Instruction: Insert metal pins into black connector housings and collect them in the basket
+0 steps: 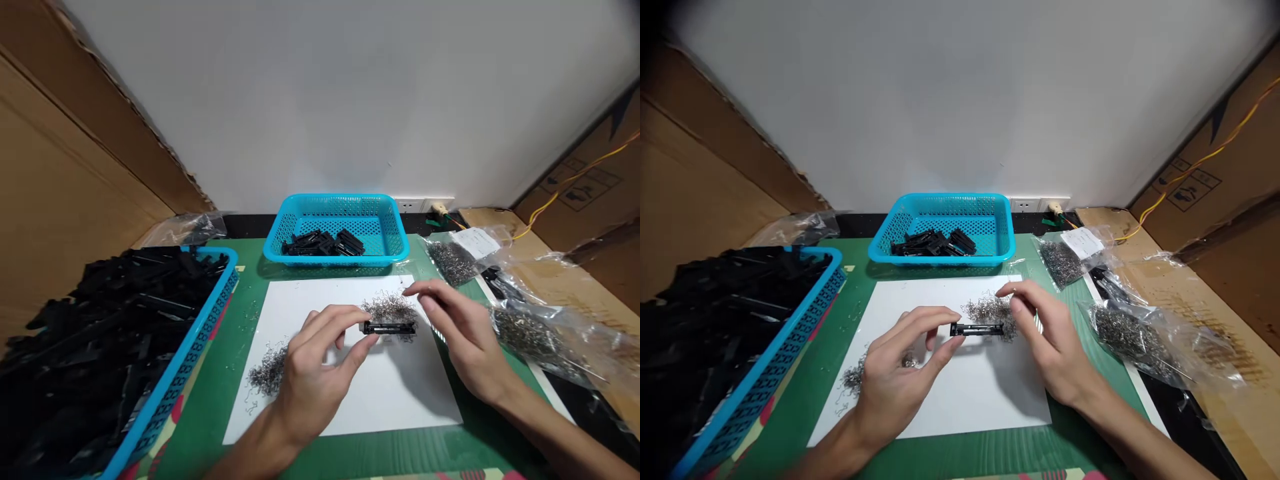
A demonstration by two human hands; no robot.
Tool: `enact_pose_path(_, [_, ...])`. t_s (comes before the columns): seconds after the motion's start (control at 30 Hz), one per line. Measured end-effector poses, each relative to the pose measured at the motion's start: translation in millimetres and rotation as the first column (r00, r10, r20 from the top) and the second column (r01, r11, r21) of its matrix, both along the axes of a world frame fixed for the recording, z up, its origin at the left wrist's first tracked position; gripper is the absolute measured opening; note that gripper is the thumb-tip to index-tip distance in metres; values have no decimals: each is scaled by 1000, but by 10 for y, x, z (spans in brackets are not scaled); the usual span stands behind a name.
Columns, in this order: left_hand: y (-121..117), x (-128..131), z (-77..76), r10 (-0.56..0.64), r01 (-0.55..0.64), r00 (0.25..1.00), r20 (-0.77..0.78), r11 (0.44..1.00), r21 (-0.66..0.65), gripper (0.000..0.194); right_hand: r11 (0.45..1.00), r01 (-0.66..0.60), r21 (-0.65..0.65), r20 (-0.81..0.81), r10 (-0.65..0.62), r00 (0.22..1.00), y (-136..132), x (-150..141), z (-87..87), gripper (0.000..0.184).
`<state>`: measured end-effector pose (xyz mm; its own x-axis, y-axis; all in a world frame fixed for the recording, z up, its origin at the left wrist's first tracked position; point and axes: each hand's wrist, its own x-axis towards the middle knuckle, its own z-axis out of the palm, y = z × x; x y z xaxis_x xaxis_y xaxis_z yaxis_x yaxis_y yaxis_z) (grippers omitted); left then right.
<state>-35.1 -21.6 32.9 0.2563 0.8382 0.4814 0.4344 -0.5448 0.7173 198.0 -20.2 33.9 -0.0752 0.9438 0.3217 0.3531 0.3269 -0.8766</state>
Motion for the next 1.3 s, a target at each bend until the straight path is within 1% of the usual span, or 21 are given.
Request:
enact_pose_path(0.07, [11, -28, 27, 22, -21, 999, 38, 1000, -13, 17, 997, -73, 10, 80, 72, 994, -15, -39, 5, 17])
enact_pose_path(0.13, [29, -55, 56, 44, -42, 996, 75, 999, -23, 16, 990, -121, 78, 144, 109, 984, -31, -95, 10, 14])
enact_pose_path(0.17, [43, -67, 72, 54, -52, 995, 88, 998, -27, 15, 981, -149, 126, 173, 126, 977, -29, -122, 13, 12])
enact_pose_path(0.23, [89, -88, 110, 75, -71, 994, 84, 997, -40, 17, 947, -175, 271, 185, 128, 974, 14, -167, 22, 10])
enact_pose_path(0.3, [155, -118, 172, 116, -114, 992, 52, 993, -42, 27, 937, -111, 331, 177, 53, 983, 129, -197, 49, 10])
enact_pose_path(0.37, [225, -187, 272, 192, -192, 981, 32, 981, -11, 32, 949, -28, 315, 228, -47, 973, 324, -217, 99, 13])
enact_pose_path(0.4, [256, -247, 335, 238, -239, 971, 32, 971, 9, 30, 960, 18, 278, 291, -102, 951, 446, -227, 129, 17])
enact_pose_path(0.43, [282, -326, 403, 282, -283, 959, 36, 959, 31, 26, 964, 51, 261, 363, -146, 920, 579, -239, 157, 21])
enact_pose_path(0.53, [325, -681, 605, 398, -397, 917, -10, 916, 62, 22, 973, 24, 227, 423, -121, 898, 983, -300, 190, 23])
enact_pose_path(0.57, [329, -828, 661, 444, -440, 894, -59, 896, 67, 23, 978, 5, 209, 441, -99, 892, 1096, -328, 182, 23])
enact_pose_path(0.63, [326, -1129, 743, 514, -505, 830, -216, 857, 101, 23, 985, -44, 165, 475, -40, 879, 1260, -385, 156, 20])
enact_pose_path(0.67, [323, -1271, 767, 542, -536, 780, -312, 837, 114, 24, 987, -68, 147, 488, -13, 873, 1307, -409, 146, 20])
enact_pose_path(0.7, [320, -1397, 780, 570, -571, 714, -407, 810, 134, 25, 987, -86, 136, 497, 7, 868, 1333, -426, 142, 21])
enact_pose_path(0.8, [329, -1653, 764, 590, -606, 512, -625, 763, 224, 26, 987, -100, 128, 506, 21, 862, 1301, -418, 177, 29])
enact_pose_path(0.87, [354, -1714, 726, 578, -586, 421, -699, 762, 276, 28, 987, -92, 130, 504, 15, 864, 1218, -360, 231, 32])
enact_pose_path(0.9, [372, -1719, 705, 566, -569, 394, -724, 769, 291, 27, 987, -93, 128, 501, 16, 865, 1165, -318, 262, 34])
enact_pose_path(1.03, [454, -1677, 666, 524, -487, 361, -771, 811, 324, 23, 985, -142, 102, 473, 77, 878, 899, -94, 370, 37])
enact_pose_path(1.1, [478, -1658, 690, 542, -463, 349, -764, 809, 362, 23, 981, -180, 71, 474, 125, 872, 754, 37, 379, 36])
enact_pose_path(1.2, [469, -1639, 783, 606, -488, 344, -717, 768, 415, 22, 964, -263, -31, 469, 246, 848, 556, 240, 295, 26])
enact_pose_path(1.27, [447, -1601, 862, 671, -541, 337, -661, 712, 447, 21, 947, -298, -119, 434, 319, 842, 450, 360, 184, 20])
enact_pose_path(1.3, [437, -1565, 898, 690, -566, 355, -631, 696, 442, 19, 943, -296, -152, 414, 333, 847, 407, 408, 121, 18])
